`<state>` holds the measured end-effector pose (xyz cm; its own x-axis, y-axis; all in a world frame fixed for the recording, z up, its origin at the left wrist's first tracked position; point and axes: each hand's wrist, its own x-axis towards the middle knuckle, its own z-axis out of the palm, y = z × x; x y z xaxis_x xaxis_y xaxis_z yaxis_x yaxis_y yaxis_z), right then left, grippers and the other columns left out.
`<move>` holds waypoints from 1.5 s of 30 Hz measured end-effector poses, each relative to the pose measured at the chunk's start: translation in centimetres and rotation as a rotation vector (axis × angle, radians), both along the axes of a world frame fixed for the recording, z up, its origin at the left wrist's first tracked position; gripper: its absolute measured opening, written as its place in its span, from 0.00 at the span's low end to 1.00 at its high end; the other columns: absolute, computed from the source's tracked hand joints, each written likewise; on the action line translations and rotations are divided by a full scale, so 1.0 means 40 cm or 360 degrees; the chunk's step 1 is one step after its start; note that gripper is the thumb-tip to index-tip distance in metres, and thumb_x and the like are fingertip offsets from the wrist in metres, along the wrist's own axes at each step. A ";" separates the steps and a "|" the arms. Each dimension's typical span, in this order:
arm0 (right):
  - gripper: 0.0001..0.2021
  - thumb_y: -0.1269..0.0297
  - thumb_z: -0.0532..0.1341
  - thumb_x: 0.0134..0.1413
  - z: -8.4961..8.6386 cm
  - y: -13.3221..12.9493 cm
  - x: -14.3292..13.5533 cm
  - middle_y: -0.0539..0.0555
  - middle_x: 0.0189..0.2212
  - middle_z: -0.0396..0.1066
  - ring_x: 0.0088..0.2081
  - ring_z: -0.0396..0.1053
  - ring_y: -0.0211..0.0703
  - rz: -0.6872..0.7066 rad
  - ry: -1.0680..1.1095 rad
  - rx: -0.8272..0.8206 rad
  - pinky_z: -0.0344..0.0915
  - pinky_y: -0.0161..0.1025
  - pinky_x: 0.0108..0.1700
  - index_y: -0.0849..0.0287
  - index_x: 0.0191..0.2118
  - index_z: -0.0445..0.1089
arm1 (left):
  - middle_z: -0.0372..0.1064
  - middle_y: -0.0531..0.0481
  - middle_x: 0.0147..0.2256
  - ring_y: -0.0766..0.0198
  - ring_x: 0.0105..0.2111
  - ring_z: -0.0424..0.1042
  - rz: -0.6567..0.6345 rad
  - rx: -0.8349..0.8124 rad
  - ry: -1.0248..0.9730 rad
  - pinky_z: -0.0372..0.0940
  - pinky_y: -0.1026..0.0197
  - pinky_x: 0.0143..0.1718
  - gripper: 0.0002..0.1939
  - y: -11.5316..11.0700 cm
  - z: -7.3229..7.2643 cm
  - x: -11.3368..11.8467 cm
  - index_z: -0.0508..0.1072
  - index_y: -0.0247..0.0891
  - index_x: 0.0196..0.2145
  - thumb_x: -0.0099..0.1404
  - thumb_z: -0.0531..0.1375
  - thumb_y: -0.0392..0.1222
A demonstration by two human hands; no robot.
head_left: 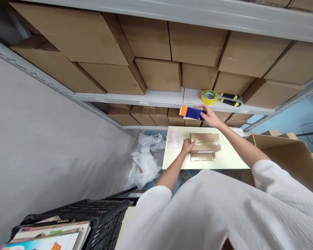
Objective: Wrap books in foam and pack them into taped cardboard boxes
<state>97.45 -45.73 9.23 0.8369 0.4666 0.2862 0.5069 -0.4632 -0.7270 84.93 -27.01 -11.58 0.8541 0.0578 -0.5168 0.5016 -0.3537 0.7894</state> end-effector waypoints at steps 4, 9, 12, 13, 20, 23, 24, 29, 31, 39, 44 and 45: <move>0.24 0.54 0.58 0.57 -0.108 -0.128 -0.107 0.55 0.51 0.80 0.56 0.72 0.60 -0.0207 0.0569 0.0232 0.65 0.56 0.65 0.51 0.56 0.79 | 0.74 0.30 0.65 0.45 0.63 0.76 -0.0021 -0.0017 0.0029 0.67 0.53 0.62 0.41 0.002 -0.007 0.003 0.67 0.36 0.67 0.67 0.71 0.62; 0.26 0.57 0.56 0.46 -0.229 -0.226 -0.205 0.53 0.46 0.82 0.53 0.73 0.58 -0.0432 0.0951 0.0314 0.67 0.54 0.63 0.52 0.50 0.82 | 0.75 0.29 0.63 0.45 0.61 0.78 -0.0004 -0.0017 0.0028 0.67 0.52 0.61 0.42 0.002 -0.015 0.002 0.66 0.35 0.68 0.67 0.70 0.63; 0.26 0.57 0.56 0.45 -0.268 -0.245 -0.232 0.53 0.47 0.82 0.53 0.73 0.58 -0.0486 0.1008 0.0345 0.67 0.53 0.63 0.53 0.48 0.82 | 0.76 0.30 0.62 0.44 0.61 0.78 0.0003 0.0018 0.0016 0.67 0.52 0.61 0.43 0.001 -0.010 -0.001 0.67 0.36 0.67 0.66 0.71 0.65; 0.26 0.57 0.56 0.45 -0.276 -0.247 -0.236 0.53 0.47 0.82 0.54 0.73 0.58 -0.0501 0.1009 0.0358 0.67 0.53 0.63 0.53 0.48 0.82 | 0.76 0.31 0.62 0.45 0.61 0.77 -0.0002 0.0030 0.0020 0.67 0.52 0.61 0.43 0.001 -0.005 -0.003 0.67 0.36 0.67 0.66 0.71 0.65; 0.24 0.58 0.57 0.46 -0.296 -0.259 -0.244 0.54 0.49 0.82 0.57 0.73 0.59 -0.0489 0.1017 0.0419 0.66 0.54 0.66 0.53 0.47 0.82 | 0.72 0.36 0.65 0.49 0.65 0.72 0.0178 0.0152 -0.0455 0.64 0.49 0.68 0.23 -0.009 0.072 -0.007 0.72 0.39 0.64 0.75 0.61 0.48; 0.23 0.58 0.57 0.46 -0.305 -0.269 -0.248 0.54 0.49 0.81 0.57 0.72 0.59 -0.0487 0.1038 0.0453 0.66 0.54 0.65 0.53 0.46 0.82 | 0.78 0.39 0.56 0.54 0.55 0.78 0.0151 -0.0215 -0.0381 0.72 0.52 0.59 0.17 -0.029 0.108 0.012 0.74 0.39 0.60 0.78 0.56 0.45; 0.23 0.58 0.57 0.46 -0.308 -0.271 -0.248 0.54 0.49 0.81 0.57 0.72 0.59 -0.0482 0.1051 0.0470 0.66 0.54 0.65 0.53 0.46 0.82 | 0.80 0.39 0.53 0.56 0.52 0.80 0.0155 -0.0376 -0.0264 0.74 0.53 0.55 0.16 -0.038 0.118 0.019 0.74 0.39 0.59 0.78 0.57 0.46; 0.21 0.58 0.59 0.45 -0.318 -0.275 -0.247 0.53 0.49 0.82 0.56 0.72 0.58 -0.0474 0.1094 0.0540 0.65 0.52 0.65 0.53 0.44 0.82 | 0.82 0.43 0.44 0.63 0.38 0.81 0.0360 -0.0853 -0.0005 0.75 0.60 0.42 0.11 -0.079 0.143 0.038 0.76 0.38 0.48 0.72 0.67 0.45; 0.21 0.57 0.59 0.45 -0.319 -0.276 -0.248 0.53 0.50 0.82 0.56 0.72 0.58 -0.0476 0.1099 0.0544 0.65 0.52 0.64 0.53 0.44 0.81 | 0.82 0.45 0.41 0.64 0.35 0.81 0.0374 -0.0903 -0.0009 0.76 0.61 0.41 0.09 -0.087 0.148 0.036 0.77 0.39 0.46 0.70 0.69 0.41; 0.23 0.58 0.57 0.49 -0.319 -0.282 -0.244 0.54 0.53 0.81 0.58 0.72 0.58 -0.0409 0.1034 0.0373 0.65 0.55 0.66 0.54 0.49 0.79 | 0.82 0.46 0.36 0.63 0.32 0.79 0.0398 -0.0857 -0.0085 0.77 0.56 0.41 0.14 -0.096 0.151 0.044 0.78 0.37 0.43 0.61 0.72 0.30; 0.21 0.53 0.57 0.62 -0.310 -0.276 -0.258 0.56 0.55 0.79 0.59 0.73 0.58 -0.0313 0.0932 0.0049 0.66 0.56 0.67 0.52 0.55 0.77 | 0.82 0.46 0.35 0.60 0.34 0.81 0.0396 -0.0768 -0.0135 0.77 0.55 0.41 0.15 -0.090 0.142 0.050 0.78 0.37 0.41 0.58 0.71 0.27; 0.22 0.50 0.59 0.64 -0.305 -0.274 -0.265 0.57 0.56 0.79 0.60 0.73 0.58 -0.0286 0.0887 -0.0053 0.67 0.56 0.66 0.52 0.58 0.76 | 0.81 0.46 0.35 0.60 0.34 0.81 0.0397 -0.0760 -0.0132 0.77 0.55 0.41 0.15 -0.087 0.141 0.050 0.78 0.37 0.41 0.58 0.71 0.26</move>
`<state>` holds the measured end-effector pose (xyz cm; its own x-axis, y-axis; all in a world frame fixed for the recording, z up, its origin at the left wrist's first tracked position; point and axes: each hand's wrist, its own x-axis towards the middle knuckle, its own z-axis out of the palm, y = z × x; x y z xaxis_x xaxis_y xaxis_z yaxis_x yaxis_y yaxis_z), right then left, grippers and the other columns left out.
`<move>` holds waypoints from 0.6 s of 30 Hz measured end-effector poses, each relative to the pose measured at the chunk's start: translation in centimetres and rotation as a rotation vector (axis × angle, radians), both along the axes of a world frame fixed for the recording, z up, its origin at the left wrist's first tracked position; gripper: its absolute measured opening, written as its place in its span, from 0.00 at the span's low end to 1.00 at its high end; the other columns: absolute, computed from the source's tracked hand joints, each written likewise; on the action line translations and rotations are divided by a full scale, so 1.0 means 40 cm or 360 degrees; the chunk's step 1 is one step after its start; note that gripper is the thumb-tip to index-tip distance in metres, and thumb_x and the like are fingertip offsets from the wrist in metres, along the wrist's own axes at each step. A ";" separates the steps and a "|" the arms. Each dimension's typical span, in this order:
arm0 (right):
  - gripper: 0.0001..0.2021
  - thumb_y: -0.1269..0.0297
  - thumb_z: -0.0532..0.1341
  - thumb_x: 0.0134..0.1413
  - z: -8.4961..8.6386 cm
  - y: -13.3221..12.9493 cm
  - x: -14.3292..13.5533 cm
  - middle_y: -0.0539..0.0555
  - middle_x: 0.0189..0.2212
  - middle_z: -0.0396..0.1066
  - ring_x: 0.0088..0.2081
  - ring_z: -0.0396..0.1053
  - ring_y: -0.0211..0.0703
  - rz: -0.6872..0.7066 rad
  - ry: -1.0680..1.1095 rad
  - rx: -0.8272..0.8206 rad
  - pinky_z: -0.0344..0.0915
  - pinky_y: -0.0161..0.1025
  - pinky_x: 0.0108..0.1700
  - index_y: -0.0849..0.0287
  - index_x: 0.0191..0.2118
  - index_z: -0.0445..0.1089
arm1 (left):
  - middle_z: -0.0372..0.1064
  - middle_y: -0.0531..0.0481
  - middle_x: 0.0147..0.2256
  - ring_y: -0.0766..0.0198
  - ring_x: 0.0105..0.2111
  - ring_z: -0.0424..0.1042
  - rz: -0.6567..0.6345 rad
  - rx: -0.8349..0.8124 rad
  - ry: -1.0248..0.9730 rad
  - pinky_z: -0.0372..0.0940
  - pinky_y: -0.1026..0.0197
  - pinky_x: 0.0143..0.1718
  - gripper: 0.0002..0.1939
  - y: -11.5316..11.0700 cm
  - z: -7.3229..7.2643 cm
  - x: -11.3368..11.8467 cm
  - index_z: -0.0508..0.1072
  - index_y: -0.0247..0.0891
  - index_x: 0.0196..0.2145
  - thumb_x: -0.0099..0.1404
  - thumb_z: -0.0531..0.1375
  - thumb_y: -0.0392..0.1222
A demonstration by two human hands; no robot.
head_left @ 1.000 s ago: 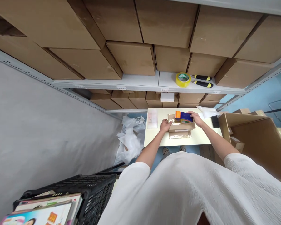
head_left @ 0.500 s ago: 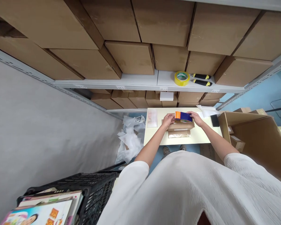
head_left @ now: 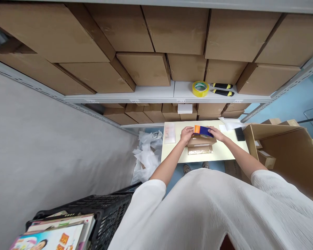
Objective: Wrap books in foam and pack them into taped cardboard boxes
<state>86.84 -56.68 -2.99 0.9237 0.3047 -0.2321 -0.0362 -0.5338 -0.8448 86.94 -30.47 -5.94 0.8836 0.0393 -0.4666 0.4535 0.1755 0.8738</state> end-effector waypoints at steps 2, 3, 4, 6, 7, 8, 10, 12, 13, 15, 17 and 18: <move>0.29 0.45 0.67 0.61 0.013 0.006 -0.013 0.59 0.59 0.77 0.60 0.73 0.60 0.0123 -0.0108 -0.0196 0.68 0.57 0.66 0.51 0.64 0.72 | 0.81 0.47 0.34 0.60 0.32 0.81 -0.0005 0.0017 0.0005 0.77 0.55 0.41 0.16 0.007 0.000 0.001 0.77 0.37 0.41 0.57 0.71 0.26; 0.33 0.45 0.71 0.58 0.020 0.010 -0.018 0.60 0.60 0.76 0.60 0.73 0.62 0.0184 -0.0171 -0.0288 0.68 0.58 0.66 0.50 0.66 0.71 | 0.80 0.48 0.33 0.60 0.32 0.80 -0.0010 0.0030 0.0004 0.76 0.55 0.40 0.16 0.011 0.002 0.002 0.77 0.38 0.41 0.56 0.71 0.26; 0.36 0.47 0.73 0.55 0.028 0.015 -0.022 0.60 0.60 0.76 0.61 0.73 0.63 0.0237 -0.0229 -0.0371 0.67 0.59 0.66 0.50 0.67 0.70 | 0.80 0.48 0.32 0.60 0.31 0.80 -0.0016 0.0049 0.0001 0.76 0.56 0.39 0.17 0.014 0.004 0.002 0.77 0.38 0.41 0.55 0.71 0.26; 0.37 0.53 0.74 0.52 0.043 0.026 -0.025 0.60 0.60 0.77 0.59 0.74 0.65 0.0318 -0.0313 -0.0508 0.68 0.60 0.65 0.49 0.68 0.70 | 0.79 0.50 0.30 0.59 0.31 0.80 -0.0020 0.0127 -0.0019 0.75 0.57 0.38 0.18 0.021 0.011 0.003 0.76 0.38 0.40 0.54 0.71 0.26; 0.36 0.56 0.74 0.52 0.050 0.031 -0.024 0.60 0.59 0.78 0.58 0.75 0.64 0.0341 -0.0342 -0.0558 0.69 0.59 0.63 0.49 0.68 0.70 | 0.79 0.50 0.29 0.59 0.30 0.80 -0.0018 0.0191 -0.0042 0.74 0.57 0.37 0.18 0.025 0.015 0.003 0.76 0.39 0.41 0.53 0.71 0.26; 0.35 0.57 0.73 0.53 0.055 0.035 -0.023 0.60 0.58 0.79 0.57 0.76 0.64 0.0356 -0.0362 -0.0598 0.70 0.57 0.62 0.49 0.68 0.70 | 0.78 0.51 0.29 0.58 0.30 0.79 -0.0016 0.0270 -0.0074 0.73 0.58 0.36 0.19 0.028 0.019 0.003 0.76 0.39 0.41 0.53 0.71 0.27; 0.34 0.56 0.73 0.55 0.064 0.038 -0.021 0.59 0.56 0.80 0.54 0.77 0.62 0.0379 -0.0398 -0.0643 0.72 0.54 0.59 0.50 0.67 0.71 | 0.79 0.52 0.29 0.59 0.30 0.79 -0.0014 0.0435 -0.0131 0.71 0.60 0.34 0.21 0.036 0.029 0.002 0.76 0.41 0.44 0.53 0.71 0.28; 0.32 0.51 0.72 0.57 0.069 0.035 -0.018 0.59 0.56 0.80 0.54 0.78 0.62 0.0400 -0.0432 -0.0647 0.71 0.53 0.59 0.50 0.66 0.71 | 0.80 0.53 0.30 0.59 0.30 0.79 -0.0011 0.0534 -0.0139 0.69 0.61 0.33 0.23 0.043 0.038 -0.001 0.75 0.42 0.47 0.54 0.71 0.28; 0.31 0.50 0.71 0.58 0.070 0.033 -0.017 0.59 0.57 0.80 0.54 0.78 0.62 0.0411 -0.0438 -0.0648 0.71 0.54 0.59 0.50 0.66 0.72 | 0.80 0.53 0.30 0.59 0.30 0.80 -0.0010 0.0551 -0.0127 0.68 0.62 0.33 0.24 0.046 0.042 -0.002 0.75 0.42 0.48 0.54 0.71 0.28; 0.30 0.47 0.70 0.59 0.073 0.031 -0.015 0.60 0.57 0.80 0.55 0.78 0.63 0.0429 -0.0435 -0.0665 0.70 0.55 0.60 0.51 0.63 0.73 | 0.80 0.53 0.30 0.59 0.30 0.80 -0.0003 0.0559 -0.0107 0.68 0.62 0.32 0.25 0.052 0.047 -0.005 0.73 0.43 0.48 0.55 0.71 0.29; 0.28 0.47 0.70 0.58 0.077 0.033 -0.012 0.60 0.57 0.80 0.55 0.78 0.63 0.0469 -0.0435 -0.0695 0.68 0.56 0.61 0.51 0.61 0.73 | 0.80 0.53 0.30 0.59 0.30 0.81 0.0009 0.0563 -0.0103 0.67 0.63 0.32 0.25 0.056 0.049 -0.008 0.72 0.43 0.48 0.55 0.71 0.29; 0.27 0.48 0.70 0.58 0.080 0.036 -0.010 0.60 0.58 0.80 0.55 0.77 0.63 0.0497 -0.0444 -0.0705 0.67 0.56 0.61 0.52 0.61 0.73 | 0.80 0.53 0.29 0.59 0.30 0.81 0.0016 0.0561 -0.0104 0.68 0.63 0.32 0.26 0.059 0.049 -0.009 0.71 0.44 0.48 0.55 0.72 0.29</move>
<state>86.45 -55.26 0.22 0.8504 0.5009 -0.1609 0.3695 -0.7863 -0.4951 86.60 -28.09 -3.99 0.9099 0.1966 -0.3654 0.3945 -0.1375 0.9085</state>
